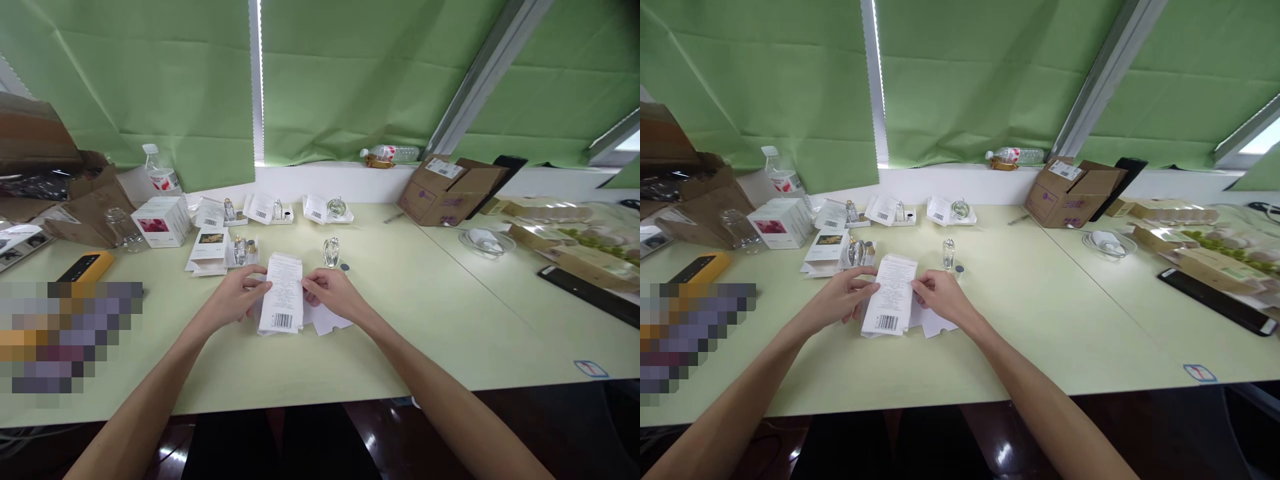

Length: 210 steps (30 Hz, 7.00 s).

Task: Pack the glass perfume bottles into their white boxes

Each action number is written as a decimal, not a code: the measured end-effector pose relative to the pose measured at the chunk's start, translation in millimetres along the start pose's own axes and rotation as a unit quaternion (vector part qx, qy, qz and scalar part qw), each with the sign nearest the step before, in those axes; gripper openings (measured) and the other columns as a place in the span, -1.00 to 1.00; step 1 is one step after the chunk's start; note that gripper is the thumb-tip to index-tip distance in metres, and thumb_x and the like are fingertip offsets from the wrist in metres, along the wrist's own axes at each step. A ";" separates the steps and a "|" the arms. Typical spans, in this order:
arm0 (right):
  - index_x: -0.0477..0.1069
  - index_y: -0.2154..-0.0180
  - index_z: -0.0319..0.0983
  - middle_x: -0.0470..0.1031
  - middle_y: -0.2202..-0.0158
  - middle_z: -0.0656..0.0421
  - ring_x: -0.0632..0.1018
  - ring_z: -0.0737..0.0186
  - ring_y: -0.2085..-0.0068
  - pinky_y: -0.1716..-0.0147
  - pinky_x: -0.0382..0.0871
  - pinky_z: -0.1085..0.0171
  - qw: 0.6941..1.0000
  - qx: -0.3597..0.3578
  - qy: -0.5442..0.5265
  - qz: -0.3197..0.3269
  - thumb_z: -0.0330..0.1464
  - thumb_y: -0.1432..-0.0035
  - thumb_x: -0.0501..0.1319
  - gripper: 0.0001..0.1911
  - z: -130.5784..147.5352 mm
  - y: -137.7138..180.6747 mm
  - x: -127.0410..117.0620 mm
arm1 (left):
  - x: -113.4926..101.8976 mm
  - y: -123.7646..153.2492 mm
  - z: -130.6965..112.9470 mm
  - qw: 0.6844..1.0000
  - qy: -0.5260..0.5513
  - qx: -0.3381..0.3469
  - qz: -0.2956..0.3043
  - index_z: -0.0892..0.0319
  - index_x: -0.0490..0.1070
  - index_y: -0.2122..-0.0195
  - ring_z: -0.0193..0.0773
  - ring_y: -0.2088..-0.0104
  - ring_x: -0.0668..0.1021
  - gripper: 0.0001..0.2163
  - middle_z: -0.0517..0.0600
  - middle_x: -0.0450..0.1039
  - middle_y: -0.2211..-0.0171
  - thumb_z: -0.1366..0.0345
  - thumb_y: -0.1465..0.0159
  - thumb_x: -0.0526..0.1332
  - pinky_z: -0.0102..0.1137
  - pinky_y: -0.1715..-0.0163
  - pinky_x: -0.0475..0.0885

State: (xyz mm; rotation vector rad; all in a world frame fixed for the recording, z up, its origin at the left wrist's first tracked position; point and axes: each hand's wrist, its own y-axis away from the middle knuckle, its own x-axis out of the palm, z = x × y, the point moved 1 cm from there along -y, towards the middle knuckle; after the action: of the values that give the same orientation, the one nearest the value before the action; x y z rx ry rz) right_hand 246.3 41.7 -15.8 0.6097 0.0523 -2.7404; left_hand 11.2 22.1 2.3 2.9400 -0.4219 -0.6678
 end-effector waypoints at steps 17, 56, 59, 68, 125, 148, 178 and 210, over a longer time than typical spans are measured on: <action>0.47 0.02 -0.19 0.55 0.10 0.09 0.60 0.20 0.24 0.24 0.56 0.18 0.998 -0.007 -0.043 0.036 -0.23 -0.26 0.15 -0.68 6.3 0.8 -3.4 | 3.1 -2.6 1.0 0.993 0.109 -0.023 0.046 0.10 0.30 -0.12 -0.34 0.53 0.54 -0.52 0.13 0.49 0.07 0.08 -0.21 0.28 -0.35 0.54 0.52; 0.47 -0.01 -0.18 0.57 0.08 0.07 0.58 0.12 0.13 0.13 0.50 0.08 0.983 -0.035 -0.173 0.057 -0.15 -0.23 0.20 -0.62 3.6 0.6 1.9 | 5.0 -2.7 -3.6 0.990 0.132 -0.017 0.049 0.15 0.33 0.02 -0.30 0.60 0.48 -0.55 -0.05 0.46 0.50 -0.05 -0.21 0.23 -0.40 0.63 0.41; 0.46 -0.02 -0.19 0.57 0.11 0.07 0.58 0.13 0.16 0.17 0.51 0.10 0.985 -0.026 -0.168 0.039 -0.14 -0.23 0.19 -0.60 -0.4 -1.7 2.1 | 6.0 0.4 -7.7 0.984 0.147 -0.002 0.100 0.11 0.27 -0.11 -0.22 0.49 0.57 -0.50 0.03 0.53 0.39 -0.02 -0.23 0.23 -0.31 0.51 0.51; 0.44 -0.03 -0.18 0.54 0.01 0.07 0.58 0.08 0.08 0.10 0.50 0.07 0.983 -0.024 -0.172 0.064 -0.17 -0.15 0.29 -0.57 12.7 6.4 -0.3 | 8.0 0.6 -6.2 0.978 0.182 0.010 0.105 0.06 0.18 -0.22 -0.02 0.15 0.60 -0.45 0.15 0.55 0.10 0.04 -0.25 0.24 -0.20 0.37 0.60; 0.36 -0.16 -0.15 0.58 0.08 0.06 0.59 0.13 0.15 0.19 0.57 0.10 0.976 0.006 -0.197 0.094 -0.21 -0.18 0.26 -0.49 17.6 7.8 -4.2 | 4.9 -3.9 -3.6 0.966 0.256 -0.002 0.031 0.17 0.37 0.01 -0.15 0.30 0.59 -0.60 0.11 0.56 0.20 0.06 -0.21 0.28 -0.25 0.32 0.52; 0.23 -0.23 -0.20 0.62 0.35 0.18 0.55 0.22 0.32 0.23 0.40 0.18 0.983 -0.009 -0.169 0.073 -0.35 0.02 0.39 -0.23 17.0 9.4 -7.1 | 1.6 -9.4 3.8 0.958 0.285 -0.013 0.000 0.21 0.38 -0.01 -0.20 0.30 0.57 -0.57 0.15 0.53 0.13 0.05 -0.22 0.28 -0.29 0.32 0.50; 0.26 -0.23 -0.06 0.25 -0.27 0.13 0.53 0.05 -0.02 0.01 0.46 0.04 0.994 -0.080 -0.075 0.026 -0.09 -0.24 0.17 -0.44 21.2 11.7 -0.5 | 11.5 1.9 -11.9 0.980 0.180 0.070 0.047 0.05 0.23 -0.24 -0.12 0.28 0.63 -0.47 0.11 0.52 0.07 0.00 -0.29 0.16 -0.19 0.29 0.61; 0.39 -0.10 -0.13 0.52 -0.02 0.11 0.54 0.05 0.00 0.01 0.43 0.06 0.983 -0.044 -0.160 0.083 -0.08 -0.21 0.20 -0.53 27.6 14.8 1.5 | 11.3 -2.0 -10.7 0.981 0.178 0.079 0.002 0.11 0.32 -0.15 -0.18 0.27 0.56 -0.53 0.11 0.51 0.10 0.01 -0.28 0.16 -0.31 0.41 0.58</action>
State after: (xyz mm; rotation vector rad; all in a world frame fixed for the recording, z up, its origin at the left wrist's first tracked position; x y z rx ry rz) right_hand 238.6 24.3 9.2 0.1384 0.0441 -2.6209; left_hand 26.1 21.2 7.0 3.1134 -0.4602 -0.1014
